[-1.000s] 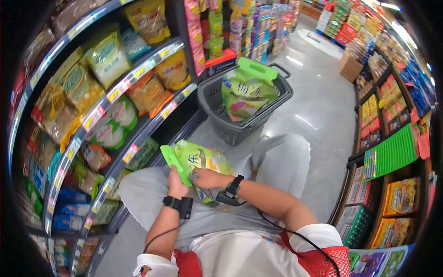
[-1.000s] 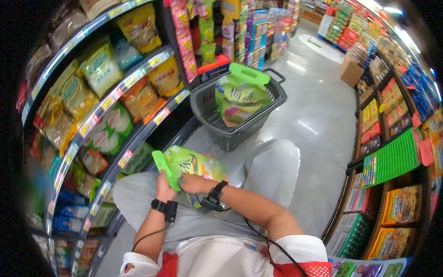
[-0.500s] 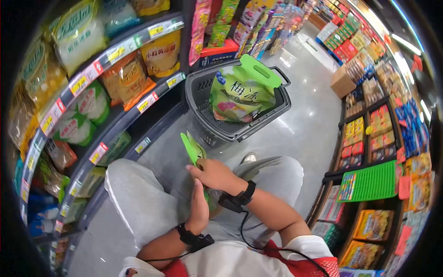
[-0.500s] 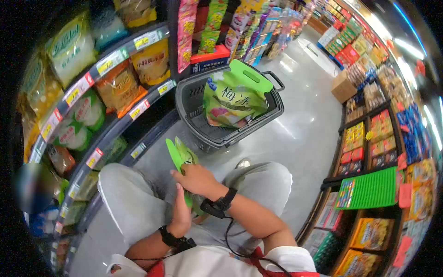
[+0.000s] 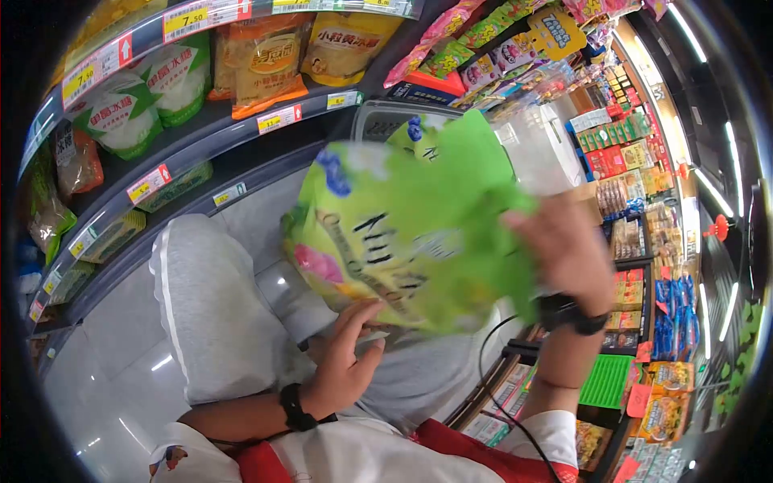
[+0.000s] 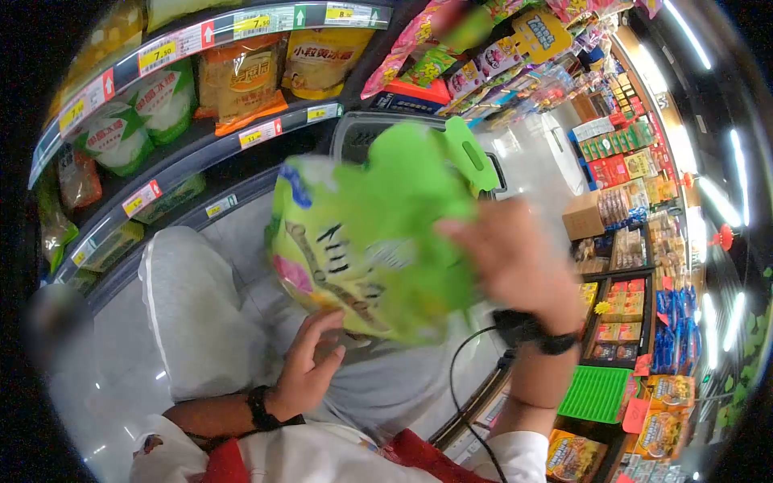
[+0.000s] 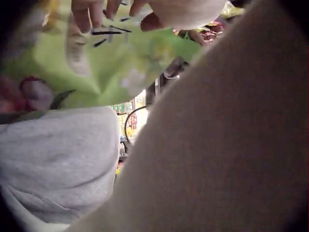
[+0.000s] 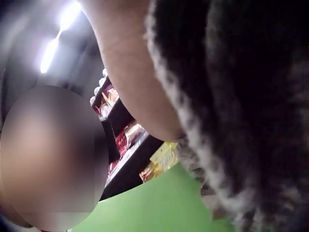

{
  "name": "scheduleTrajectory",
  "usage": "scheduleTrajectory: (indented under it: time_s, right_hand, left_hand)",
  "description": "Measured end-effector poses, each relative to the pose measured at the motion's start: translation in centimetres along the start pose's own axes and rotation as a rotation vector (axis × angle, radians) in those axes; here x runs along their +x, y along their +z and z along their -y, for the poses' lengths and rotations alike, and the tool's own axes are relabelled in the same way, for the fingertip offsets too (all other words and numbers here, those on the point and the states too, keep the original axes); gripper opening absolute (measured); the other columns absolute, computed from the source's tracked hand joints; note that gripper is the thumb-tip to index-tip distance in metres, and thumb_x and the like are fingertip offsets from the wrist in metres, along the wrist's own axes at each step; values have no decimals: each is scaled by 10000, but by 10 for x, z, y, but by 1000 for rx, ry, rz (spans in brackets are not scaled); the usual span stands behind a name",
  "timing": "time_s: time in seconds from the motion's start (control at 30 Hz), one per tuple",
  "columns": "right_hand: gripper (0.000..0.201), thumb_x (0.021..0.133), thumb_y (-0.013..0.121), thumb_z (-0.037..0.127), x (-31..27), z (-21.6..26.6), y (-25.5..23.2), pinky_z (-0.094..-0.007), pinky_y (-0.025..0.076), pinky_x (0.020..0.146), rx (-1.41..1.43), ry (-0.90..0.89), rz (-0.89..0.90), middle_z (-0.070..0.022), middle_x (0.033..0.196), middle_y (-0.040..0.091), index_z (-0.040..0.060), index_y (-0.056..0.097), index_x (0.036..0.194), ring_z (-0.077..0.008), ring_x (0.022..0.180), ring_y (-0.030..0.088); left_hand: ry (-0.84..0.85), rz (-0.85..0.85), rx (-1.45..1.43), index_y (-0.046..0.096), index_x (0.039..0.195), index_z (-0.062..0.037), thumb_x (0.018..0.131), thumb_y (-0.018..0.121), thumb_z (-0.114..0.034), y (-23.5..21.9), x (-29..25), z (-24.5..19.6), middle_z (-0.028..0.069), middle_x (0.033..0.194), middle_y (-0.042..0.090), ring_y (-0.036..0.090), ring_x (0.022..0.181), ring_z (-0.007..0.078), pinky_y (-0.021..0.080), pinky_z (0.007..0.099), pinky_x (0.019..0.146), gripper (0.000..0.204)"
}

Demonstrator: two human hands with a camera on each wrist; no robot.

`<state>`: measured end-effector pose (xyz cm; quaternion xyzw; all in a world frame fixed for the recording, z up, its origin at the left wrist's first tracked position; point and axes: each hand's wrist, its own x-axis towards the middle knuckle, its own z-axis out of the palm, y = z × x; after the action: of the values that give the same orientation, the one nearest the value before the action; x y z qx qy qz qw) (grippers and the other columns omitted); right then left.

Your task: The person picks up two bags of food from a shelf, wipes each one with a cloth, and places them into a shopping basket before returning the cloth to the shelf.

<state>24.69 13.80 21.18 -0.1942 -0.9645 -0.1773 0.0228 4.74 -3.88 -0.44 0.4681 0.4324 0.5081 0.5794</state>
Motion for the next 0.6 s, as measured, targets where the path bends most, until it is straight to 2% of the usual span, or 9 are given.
scheduleTrajectory:
  time_s: [0.03, 0.1, 0.13, 0.27, 0.3, 0.4, 0.43, 0.53, 0.6]
  right_hand:
    - [289, 815, 694, 137, -3, -21, -26, -392, 424, 644, -100, 87, 28, -83, 890, 603, 75, 738, 1094, -258, 805, 561]
    - [248, 905, 665, 182, 0, -58, -69, -317, 435, 659, -37, 546, -30, -67, 830, 589, 25, 719, 1089, -199, 770, 556]
    - [255, 943, 645, 204, 7, -71, -86, -292, 431, 660, 196, 990, -86, -55, 810, 583, 7, 712, 1089, -169, 747, 548]
    - [339, 988, 609, 271, 0, -143, -122, -256, 437, 673, 79, 827, -366, -36, 822, 636, -19, 699, 1138, -103, 720, 548]
    - [349, 989, 603, 274, -3, -161, -126, -265, 472, 743, 98, 839, -395, -95, 901, 706, 0, 692, 1185, -119, 801, 618]
    - [341, 1002, 575, 267, -5, -187, -114, -291, 493, 820, -187, 799, -409, -156, 1042, 732, 24, 680, 1218, -167, 921, 678]
    - [340, 1006, 554, 270, -5, -193, -107, -335, 506, 842, -323, 839, -360, -192, 1089, 717, 50, 671, 1237, -238, 978, 700]
    - [333, 993, 558, 271, -4, -194, -67, -365, 516, 824, -215, 830, -286, -205, 1060, 717, 37, 688, 1192, -280, 959, 705]
    - [301, 975, 569, 257, -17, -207, -37, -402, 521, 812, -90, 851, -45, -234, 1012, 706, 24, 710, 1103, -336, 931, 700]
  left_hand:
    - [-21, 17, -30, 489, 1357, -23, 919, 549, 33, 0, 0, 0, 129, 1366, 501, 530, 1221, 208, 442, 350, 1009, 445]
    - [-58, 47, -91, 586, 1223, -8, 913, 565, 38, 1, 3, -1, 118, 1235, 585, 584, 1135, 183, 477, 329, 954, 314]
    - [-68, 83, -82, 599, 1188, 0, 921, 566, 22, 1, 3, 1, 112, 1187, 607, 600, 1101, 177, 482, 323, 942, 270]
    - [-146, 202, -63, 637, 1104, 13, 952, 562, -48, 5, 2, 3, 92, 1048, 670, 642, 1000, 161, 504, 312, 899, 180]
    - [-178, 231, -59, 642, 1096, 11, 960, 559, -67, 5, 1, 3, 89, 1026, 679, 647, 983, 159, 509, 312, 890, 178]
    - [-171, 288, -41, 647, 1096, 4, 974, 547, -103, 10, -3, 20, 91, 1030, 692, 660, 946, 169, 521, 320, 855, 191]
    - [-161, 293, -22, 647, 1095, 4, 967, 555, -104, 9, -3, 20, 94, 1019, 696, 663, 940, 173, 523, 322, 847, 191]
    - [-145, 306, 33, 644, 1093, 8, 948, 580, -109, 8, -2, 17, 104, 987, 706, 674, 920, 183, 525, 325, 824, 196]
    - [-146, 312, 81, 640, 1091, 12, 934, 596, -114, 5, -2, 13, 112, 970, 708, 680, 909, 189, 525, 323, 813, 206]
